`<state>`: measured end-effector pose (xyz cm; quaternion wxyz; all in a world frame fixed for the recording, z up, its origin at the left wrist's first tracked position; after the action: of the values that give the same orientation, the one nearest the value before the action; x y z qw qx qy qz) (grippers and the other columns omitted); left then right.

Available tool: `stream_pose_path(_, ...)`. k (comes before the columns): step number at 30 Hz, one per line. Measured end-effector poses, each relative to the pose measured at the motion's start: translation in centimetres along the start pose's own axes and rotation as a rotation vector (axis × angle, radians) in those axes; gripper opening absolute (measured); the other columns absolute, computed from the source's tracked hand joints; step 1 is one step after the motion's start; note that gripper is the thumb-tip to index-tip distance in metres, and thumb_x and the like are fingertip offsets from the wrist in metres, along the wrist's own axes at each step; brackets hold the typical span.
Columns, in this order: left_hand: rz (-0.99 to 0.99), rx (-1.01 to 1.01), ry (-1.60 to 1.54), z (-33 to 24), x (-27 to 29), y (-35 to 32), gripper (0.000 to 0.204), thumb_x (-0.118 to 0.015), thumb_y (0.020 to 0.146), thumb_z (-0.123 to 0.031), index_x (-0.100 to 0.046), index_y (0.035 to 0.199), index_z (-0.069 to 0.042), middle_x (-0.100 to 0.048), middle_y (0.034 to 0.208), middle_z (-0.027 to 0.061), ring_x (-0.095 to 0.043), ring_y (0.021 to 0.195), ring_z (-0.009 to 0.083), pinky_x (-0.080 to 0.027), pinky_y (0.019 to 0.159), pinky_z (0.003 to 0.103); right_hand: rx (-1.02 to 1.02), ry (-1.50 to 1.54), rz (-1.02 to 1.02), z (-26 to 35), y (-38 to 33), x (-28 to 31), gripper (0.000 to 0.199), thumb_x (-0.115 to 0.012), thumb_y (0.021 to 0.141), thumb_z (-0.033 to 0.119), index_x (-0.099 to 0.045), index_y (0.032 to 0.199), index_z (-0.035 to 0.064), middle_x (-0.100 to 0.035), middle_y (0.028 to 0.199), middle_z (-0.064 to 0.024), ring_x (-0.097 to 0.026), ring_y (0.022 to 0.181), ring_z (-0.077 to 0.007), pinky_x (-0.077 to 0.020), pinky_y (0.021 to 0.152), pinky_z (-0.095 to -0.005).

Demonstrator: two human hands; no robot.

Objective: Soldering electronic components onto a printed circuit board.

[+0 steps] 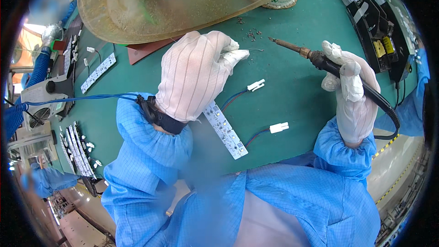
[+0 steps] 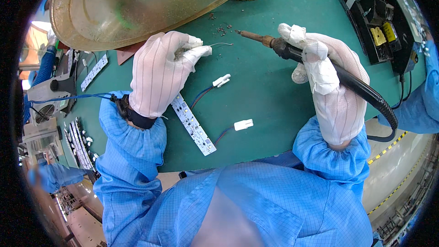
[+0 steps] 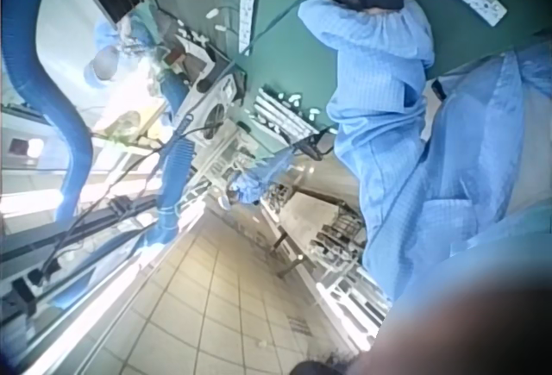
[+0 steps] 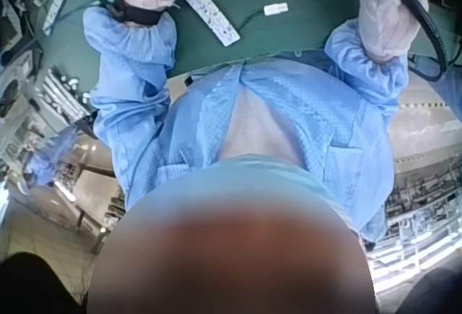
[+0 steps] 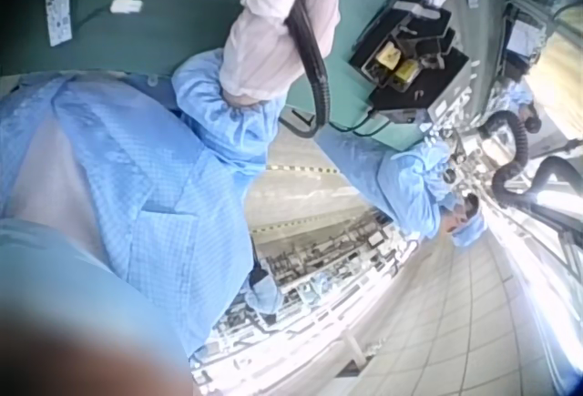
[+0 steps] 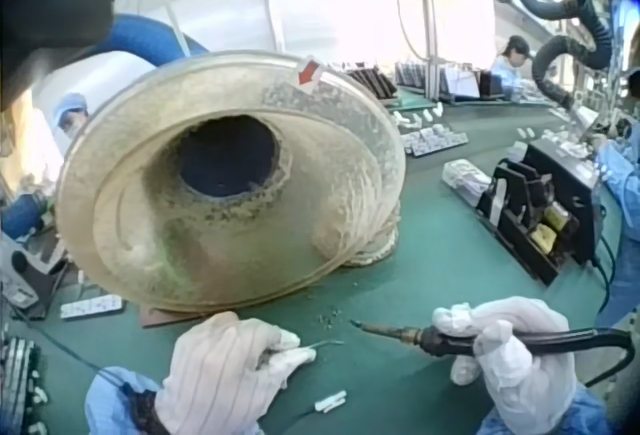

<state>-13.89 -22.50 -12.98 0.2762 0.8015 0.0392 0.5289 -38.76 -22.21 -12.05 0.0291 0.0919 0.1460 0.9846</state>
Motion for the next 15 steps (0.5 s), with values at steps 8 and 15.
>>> stream_pose_path(8, -0.077, -0.069, 0.021, 0.43, -0.43, 0.00, 0.024, -0.078, 0.070, -0.026, -0.063, 0.078, -0.010, -0.060, 0.066, 0.0027, -0.056, 0.063, 0.0221, -0.047, 0.059, 0.034, -0.018, -0.035, 0.024, -0.01, -0.02, 0.08, 0.030, -0.061, 0.093, 0.027, -0.066, 0.102, -0.0010, -0.067, 0.092, -0.0080, -0.056, 0.063, -0.0095, -0.0442, 0.060, -0.0224)
stream_pose_path(15, -0.020, -0.005, 0.006, -0.10, 0.06, 0.16, 0.021, -0.079, 0.071, -0.021, -0.066, 0.082, -0.007, -0.065, 0.072, 0.0052, -0.060, 0.068, 0.0228, -0.049, 0.063, 0.034, -0.027, -0.020, -0.001, -0.06, -0.05, -0.09, 0.032, -0.062, 0.093, 0.029, -0.067, 0.101, -0.0013, -0.065, 0.084, -0.0075, -0.056, 0.063, -0.0095, -0.0442, 0.058, -0.0217)
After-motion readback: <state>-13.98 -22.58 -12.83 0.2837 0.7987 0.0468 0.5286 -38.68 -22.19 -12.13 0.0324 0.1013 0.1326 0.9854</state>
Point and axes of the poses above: each hand's wrist, its own y-axis towards the middle knuckle, its own x-axis out of the back of the hand, z = x × y, the point moved 1 cm from there along y, towards the middle knuckle
